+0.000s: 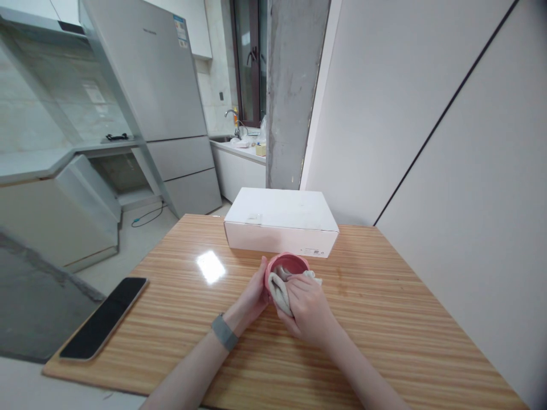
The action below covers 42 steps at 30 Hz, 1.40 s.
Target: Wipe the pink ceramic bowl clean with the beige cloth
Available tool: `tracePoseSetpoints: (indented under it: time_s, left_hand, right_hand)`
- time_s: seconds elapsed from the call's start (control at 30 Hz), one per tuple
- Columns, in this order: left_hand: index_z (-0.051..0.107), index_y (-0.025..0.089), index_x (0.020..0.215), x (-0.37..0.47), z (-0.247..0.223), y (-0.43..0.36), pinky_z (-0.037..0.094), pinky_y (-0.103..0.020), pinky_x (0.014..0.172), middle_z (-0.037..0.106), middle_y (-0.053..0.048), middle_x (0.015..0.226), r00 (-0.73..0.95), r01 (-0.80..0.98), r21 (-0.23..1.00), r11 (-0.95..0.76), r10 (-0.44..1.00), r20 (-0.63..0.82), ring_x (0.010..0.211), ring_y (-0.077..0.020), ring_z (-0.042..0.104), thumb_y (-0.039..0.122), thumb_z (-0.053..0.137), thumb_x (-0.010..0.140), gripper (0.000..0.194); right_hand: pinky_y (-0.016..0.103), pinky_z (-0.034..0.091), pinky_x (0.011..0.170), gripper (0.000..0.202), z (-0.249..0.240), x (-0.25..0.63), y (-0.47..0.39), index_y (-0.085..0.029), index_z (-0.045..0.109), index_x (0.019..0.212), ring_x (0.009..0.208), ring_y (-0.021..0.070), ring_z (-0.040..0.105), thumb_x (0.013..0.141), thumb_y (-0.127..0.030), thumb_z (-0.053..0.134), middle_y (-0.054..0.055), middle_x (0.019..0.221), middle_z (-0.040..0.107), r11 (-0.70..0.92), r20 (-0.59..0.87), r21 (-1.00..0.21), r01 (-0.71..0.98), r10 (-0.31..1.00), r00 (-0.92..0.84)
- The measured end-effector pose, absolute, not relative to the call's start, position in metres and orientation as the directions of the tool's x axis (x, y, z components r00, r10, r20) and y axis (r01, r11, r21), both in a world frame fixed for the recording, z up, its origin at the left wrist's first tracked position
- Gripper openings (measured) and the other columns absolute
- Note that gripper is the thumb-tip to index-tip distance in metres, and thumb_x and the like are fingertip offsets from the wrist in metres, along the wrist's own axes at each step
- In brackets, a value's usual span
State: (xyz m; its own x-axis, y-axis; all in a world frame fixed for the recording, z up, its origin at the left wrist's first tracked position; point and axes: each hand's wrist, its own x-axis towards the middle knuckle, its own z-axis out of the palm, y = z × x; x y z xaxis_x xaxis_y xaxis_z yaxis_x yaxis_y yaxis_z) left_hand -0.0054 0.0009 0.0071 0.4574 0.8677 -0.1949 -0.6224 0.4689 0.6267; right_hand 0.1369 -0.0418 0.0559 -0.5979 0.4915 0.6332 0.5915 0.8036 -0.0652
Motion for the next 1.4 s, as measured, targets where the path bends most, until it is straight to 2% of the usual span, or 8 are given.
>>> tracePoseSetpoints:
  time_s: [0.17, 0.47, 0.57, 0.73, 0.9, 1.07, 1.2, 1.4]
  left_hand:
    - [0.070, 0.011, 0.089, -0.011, 0.015, 0.001, 0.047, -0.027, 0.068, 0.071, -0.008, 0.076, 0.527, -0.599, 0.582, 0.550, 0.818, -0.230, 0.070, -0.0186, 0.064, 0.048, 0.050, 0.088, 0.043]
    - [0.070, 0.010, 0.088, -0.012, 0.026, -0.008, 0.046, -0.031, 0.085, 0.072, -0.010, 0.089, 0.604, -0.662, 0.481, 0.575, 0.789, -0.114, 0.085, -0.0201, 0.065, 0.026, 0.049, 0.084, 0.026]
    - [0.070, 0.013, 0.095, -0.010, 0.027, -0.011, 0.045, -0.028, 0.085, 0.073, -0.007, 0.093, 0.609, -0.652, 0.473, 0.593, 0.781, -0.140, 0.087, -0.0174, 0.065, 0.028, 0.049, 0.090, 0.027]
    - [0.063, 0.013, 0.121, 0.000, 0.031, -0.013, 0.040, -0.028, 0.099, 0.068, -0.011, 0.118, 0.602, -0.645, 0.517, 0.563, 0.791, -0.109, 0.114, -0.0198, 0.059, 0.044, 0.045, 0.095, 0.044]
    - [0.069, 0.014, 0.110, -0.002, 0.029, -0.014, 0.046, -0.023, 0.089, 0.071, -0.008, 0.109, 0.565, -0.656, 0.508, 0.558, 0.809, -0.159, 0.101, -0.0161, 0.064, 0.036, 0.052, 0.093, 0.032]
    - [0.065, 0.015, 0.120, -0.004, 0.024, -0.015, 0.046, -0.023, 0.089, 0.067, -0.010, 0.121, 0.562, -0.648, 0.557, 0.520, 0.820, -0.111, 0.107, -0.0173, 0.062, 0.036, 0.054, 0.092, 0.036]
    - [0.064, 0.016, 0.120, -0.002, 0.022, -0.014, 0.047, -0.024, 0.084, 0.067, -0.010, 0.120, 0.537, -0.630, 0.588, 0.507, 0.832, -0.141, 0.106, -0.0188, 0.062, 0.042, 0.056, 0.091, 0.040]
    - [0.066, 0.015, 0.116, 0.000, 0.017, -0.009, 0.044, -0.031, 0.094, 0.070, -0.010, 0.112, 0.477, -0.658, 0.590, 0.468, 0.865, -0.155, 0.109, -0.0235, 0.061, 0.050, 0.055, 0.088, 0.046]
  right_hand:
    - [0.043, 0.048, 0.076, 0.023, 0.048, 0.136, -0.039, -0.010, 0.063, 0.099, 0.075, 0.0262, 0.055, 0.084, -0.022, 0.050, 0.012, 0.077, 0.065, 0.742, 0.641, -0.042, 0.670, 0.534, -0.551]
    - [0.040, 0.045, 0.070, 0.017, 0.048, 0.141, -0.034, -0.015, 0.062, 0.086, 0.070, 0.0235, 0.054, 0.087, -0.022, 0.046, 0.009, 0.071, 0.063, 0.716, 0.728, -0.079, 0.694, 0.517, -0.450]
    - [0.038, 0.046, 0.068, 0.016, 0.051, 0.141, -0.033, -0.016, 0.061, 0.082, 0.069, 0.0227, 0.055, 0.087, -0.021, 0.046, 0.007, 0.069, 0.062, 0.713, 0.754, -0.116, 0.692, 0.517, -0.406]
    - [0.038, 0.045, 0.065, 0.018, 0.048, 0.139, -0.032, -0.015, 0.062, 0.084, 0.071, 0.0240, 0.057, 0.088, -0.023, 0.047, 0.009, 0.071, 0.063, 0.677, 0.763, -0.170, 0.716, 0.550, -0.339]
    - [0.037, 0.046, 0.067, 0.019, 0.043, 0.140, -0.029, -0.014, 0.063, 0.092, 0.074, 0.0242, 0.058, 0.090, -0.022, 0.046, 0.009, 0.074, 0.063, 0.677, 0.724, -0.229, 0.699, 0.599, -0.343]
    - [0.037, 0.045, 0.070, 0.017, 0.047, 0.140, -0.031, -0.014, 0.063, 0.090, 0.075, 0.0235, 0.058, 0.091, -0.022, 0.048, 0.010, 0.076, 0.064, 0.676, 0.699, -0.292, 0.677, 0.634, -0.331]
    - [0.038, 0.045, 0.071, 0.017, 0.049, 0.139, -0.034, -0.014, 0.063, 0.089, 0.076, 0.0240, 0.058, 0.090, -0.022, 0.049, 0.010, 0.076, 0.065, 0.696, 0.691, -0.267, 0.667, 0.620, -0.371]
    - [0.040, 0.046, 0.074, 0.010, 0.047, 0.138, -0.036, -0.014, 0.062, 0.084, 0.075, 0.0242, 0.056, 0.083, -0.019, 0.054, 0.009, 0.074, 0.064, 0.727, 0.645, -0.202, 0.656, 0.603, -0.469]
